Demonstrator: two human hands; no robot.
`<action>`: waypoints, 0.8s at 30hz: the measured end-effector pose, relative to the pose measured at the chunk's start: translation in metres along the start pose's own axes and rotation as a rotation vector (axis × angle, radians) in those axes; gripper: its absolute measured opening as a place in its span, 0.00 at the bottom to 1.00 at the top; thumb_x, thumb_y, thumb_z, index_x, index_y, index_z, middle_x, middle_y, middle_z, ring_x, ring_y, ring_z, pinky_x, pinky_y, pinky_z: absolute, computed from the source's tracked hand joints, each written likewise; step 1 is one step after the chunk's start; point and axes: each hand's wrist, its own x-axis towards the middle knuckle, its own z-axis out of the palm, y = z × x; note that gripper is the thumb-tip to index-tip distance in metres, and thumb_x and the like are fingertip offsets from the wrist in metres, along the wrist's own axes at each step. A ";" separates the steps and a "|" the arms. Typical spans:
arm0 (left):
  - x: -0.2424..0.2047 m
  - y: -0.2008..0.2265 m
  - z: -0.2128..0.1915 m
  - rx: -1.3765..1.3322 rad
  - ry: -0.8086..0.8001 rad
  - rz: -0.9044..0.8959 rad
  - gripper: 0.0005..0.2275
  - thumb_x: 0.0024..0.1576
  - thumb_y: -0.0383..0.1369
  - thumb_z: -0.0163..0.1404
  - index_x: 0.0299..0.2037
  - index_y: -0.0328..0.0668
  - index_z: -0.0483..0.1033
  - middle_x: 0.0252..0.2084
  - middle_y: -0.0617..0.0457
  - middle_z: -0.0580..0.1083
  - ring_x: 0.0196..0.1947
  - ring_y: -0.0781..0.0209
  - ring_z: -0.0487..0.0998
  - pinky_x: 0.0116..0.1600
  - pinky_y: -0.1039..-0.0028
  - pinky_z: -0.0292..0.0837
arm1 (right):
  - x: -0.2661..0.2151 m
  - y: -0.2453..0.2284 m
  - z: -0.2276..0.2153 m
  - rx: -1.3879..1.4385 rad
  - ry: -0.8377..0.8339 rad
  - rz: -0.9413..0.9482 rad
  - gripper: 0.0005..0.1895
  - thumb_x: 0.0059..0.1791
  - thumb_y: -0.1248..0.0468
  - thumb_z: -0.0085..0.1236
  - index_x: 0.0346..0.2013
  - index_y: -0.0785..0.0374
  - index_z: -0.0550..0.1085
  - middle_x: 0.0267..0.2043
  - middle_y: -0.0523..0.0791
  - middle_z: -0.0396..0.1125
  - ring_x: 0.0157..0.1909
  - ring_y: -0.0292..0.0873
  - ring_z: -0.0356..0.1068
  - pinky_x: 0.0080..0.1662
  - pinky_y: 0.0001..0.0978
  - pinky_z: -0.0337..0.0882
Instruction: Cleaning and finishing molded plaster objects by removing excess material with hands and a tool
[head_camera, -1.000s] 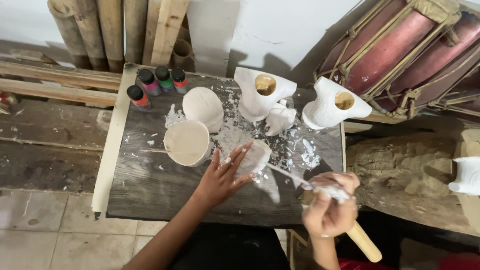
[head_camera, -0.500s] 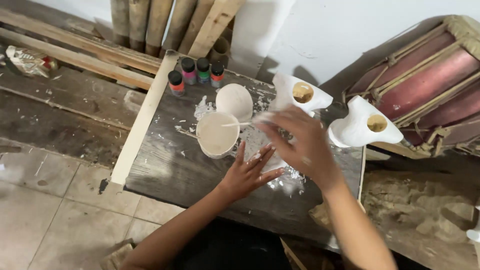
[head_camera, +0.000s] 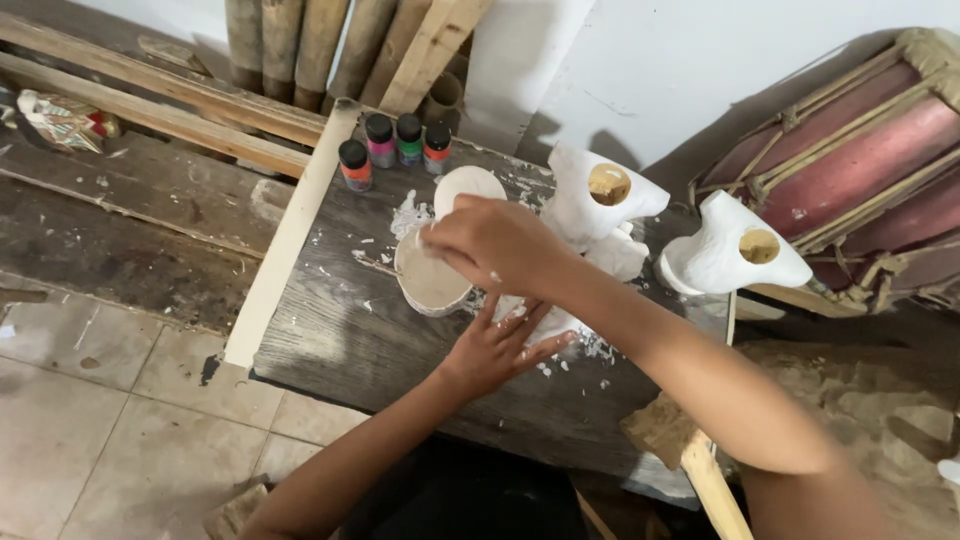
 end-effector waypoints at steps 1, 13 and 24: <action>0.001 -0.001 0.001 -0.006 -0.002 -0.001 0.24 0.64 0.40 0.46 0.72 0.68 0.59 0.60 0.48 0.75 0.63 0.52 0.72 0.63 0.38 0.67 | -0.003 -0.002 -0.004 0.002 -0.002 0.006 0.08 0.54 0.62 0.55 0.34 0.57 0.80 0.27 0.43 0.73 0.35 0.44 0.71 0.39 0.33 0.73; 0.003 -0.008 0.001 -0.052 0.042 0.025 0.26 0.65 0.38 0.45 0.74 0.63 0.54 0.60 0.45 0.75 0.65 0.50 0.71 0.66 0.38 0.67 | -0.031 -0.017 -0.022 0.385 0.423 0.210 0.06 0.59 0.65 0.48 0.46 0.65 0.71 0.26 0.47 0.71 0.24 0.43 0.70 0.29 0.31 0.71; 0.013 -0.014 -0.011 -0.171 0.056 0.020 0.23 0.67 0.32 0.40 0.73 0.52 0.55 0.65 0.37 0.72 0.68 0.43 0.70 0.67 0.39 0.63 | -0.082 -0.023 -0.035 0.806 0.918 0.644 0.08 0.61 0.68 0.42 0.46 0.68 0.70 0.32 0.49 0.68 0.34 0.39 0.70 0.38 0.26 0.75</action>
